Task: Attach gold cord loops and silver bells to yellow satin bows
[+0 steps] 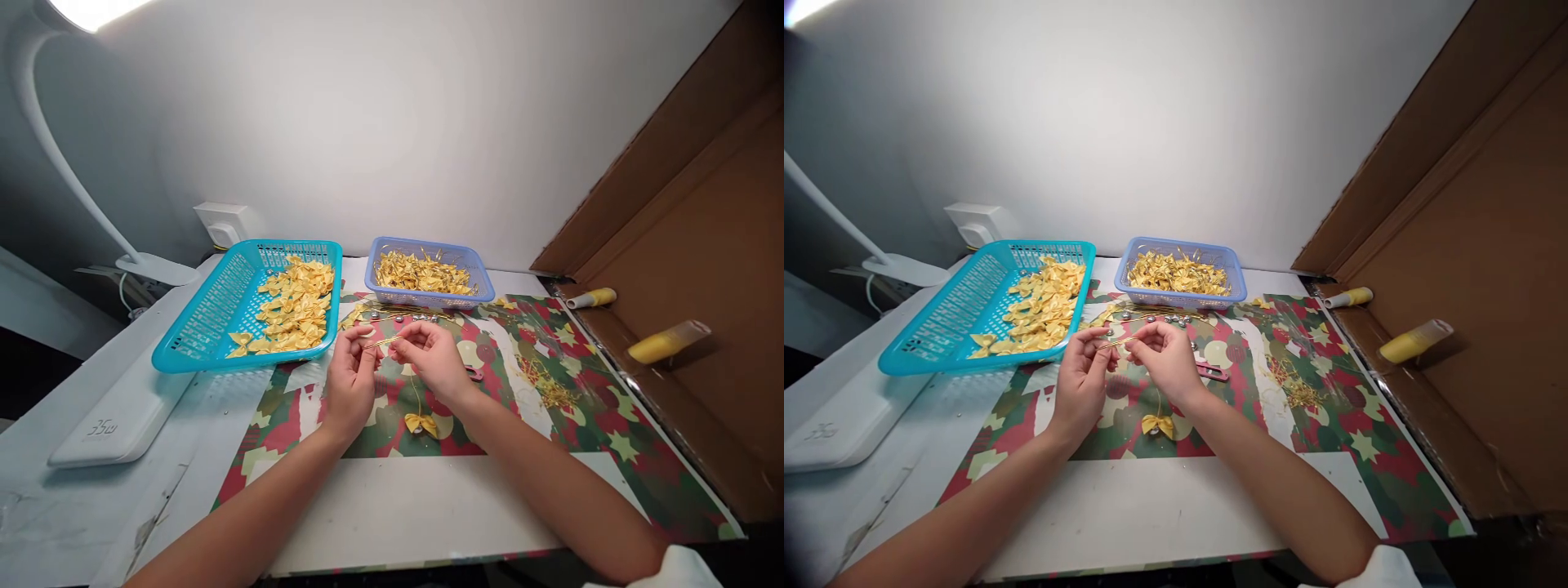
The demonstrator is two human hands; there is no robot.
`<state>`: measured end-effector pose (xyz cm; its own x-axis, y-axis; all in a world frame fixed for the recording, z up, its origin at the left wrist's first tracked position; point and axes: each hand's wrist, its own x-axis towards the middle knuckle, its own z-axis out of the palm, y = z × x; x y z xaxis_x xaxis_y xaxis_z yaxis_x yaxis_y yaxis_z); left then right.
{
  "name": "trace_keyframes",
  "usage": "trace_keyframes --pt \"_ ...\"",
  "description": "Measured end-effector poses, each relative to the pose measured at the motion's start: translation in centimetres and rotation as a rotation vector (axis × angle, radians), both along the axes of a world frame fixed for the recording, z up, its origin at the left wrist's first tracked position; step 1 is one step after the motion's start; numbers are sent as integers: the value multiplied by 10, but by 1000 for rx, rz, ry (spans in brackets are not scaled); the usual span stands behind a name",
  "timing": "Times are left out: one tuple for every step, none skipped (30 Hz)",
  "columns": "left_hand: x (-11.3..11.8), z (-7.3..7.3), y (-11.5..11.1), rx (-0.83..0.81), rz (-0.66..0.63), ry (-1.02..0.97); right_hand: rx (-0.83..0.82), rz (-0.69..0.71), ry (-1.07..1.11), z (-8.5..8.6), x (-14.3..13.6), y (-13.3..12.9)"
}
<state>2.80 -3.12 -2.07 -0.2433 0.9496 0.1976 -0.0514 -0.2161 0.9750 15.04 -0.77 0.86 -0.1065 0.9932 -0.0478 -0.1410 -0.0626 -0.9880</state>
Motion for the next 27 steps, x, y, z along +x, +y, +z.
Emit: trace_keyframes --pt "0 0 -1 -1 7 3 -12 1 2 0 0 0" --pt "0 0 -1 -3 14 6 -18 0 2 -1 1 0" --pt "0 0 -1 -2 18 11 -16 -3 -1 -1 1 0" --pt "0 -1 -1 2 18 19 -9 -7 -6 -1 1 0" --pt "0 -1 -1 9 16 29 -3 -14 -12 -1 1 0" --pt "0 -2 -1 17 11 40 0 -22 -16 -1 1 0" --pt "-1 -2 -1 26 8 51 -6 -28 -16 0 1 0" --pt "-1 -3 -1 35 5 59 -20 -31 -10 0 0 0" --pt "-1 -4 -1 42 5 64 -40 -30 2 1 0 -1" --pt "-1 -4 -1 46 8 66 -58 -28 19 1 1 -1" --pt "-1 -4 -1 48 15 67 -70 -29 39 2 1 -1" --pt "-1 -4 -1 49 27 69 -75 -35 56 2 1 -1" --pt "-1 -5 0 47 41 73 -77 -45 68 3 1 -2" --pt "-1 -5 0 43 56 77 -78 -55 75 4 2 -2" --pt "-2 -5 0 38 70 82 -82 -64 79 4 2 -2" --pt "-2 -5 1 32 77 87 -89 -68 84 5 2 -3" --pt "-2 -5 1 25 77 91 -101 -63 89 5 2 -3" --pt "-2 -5 1 17 70 92 -110 -54 96 5 2 -3" --pt "-2 -6 0 9 60 92 -114 -47 107 5 1 -3" --pt "-2 -5 0 7 50 95 -114 -43 116 5 1 -3" --pt "-1 -5 0 9 39 99 -112 -42 123 5 0 -3" --pt "-1 -5 -1 17 31 104 -109 -46 129 5 -1 -3" --pt "-1 -5 -1 30 25 110 -105 -54 133 4 -1 -3" --pt "-1 -5 -2 44 21 116 -103 -63 138 4 -2 -3" --pt "-1 -4 -2 56 17 121 -102 -71 143 3 -2 -3" --pt "-1 -4 -2 64 14 124 -104 -80 151 2 -2 -3" --pt "-1 -4 -2 69 11 126 -108 -87 160 1 -3 -3"
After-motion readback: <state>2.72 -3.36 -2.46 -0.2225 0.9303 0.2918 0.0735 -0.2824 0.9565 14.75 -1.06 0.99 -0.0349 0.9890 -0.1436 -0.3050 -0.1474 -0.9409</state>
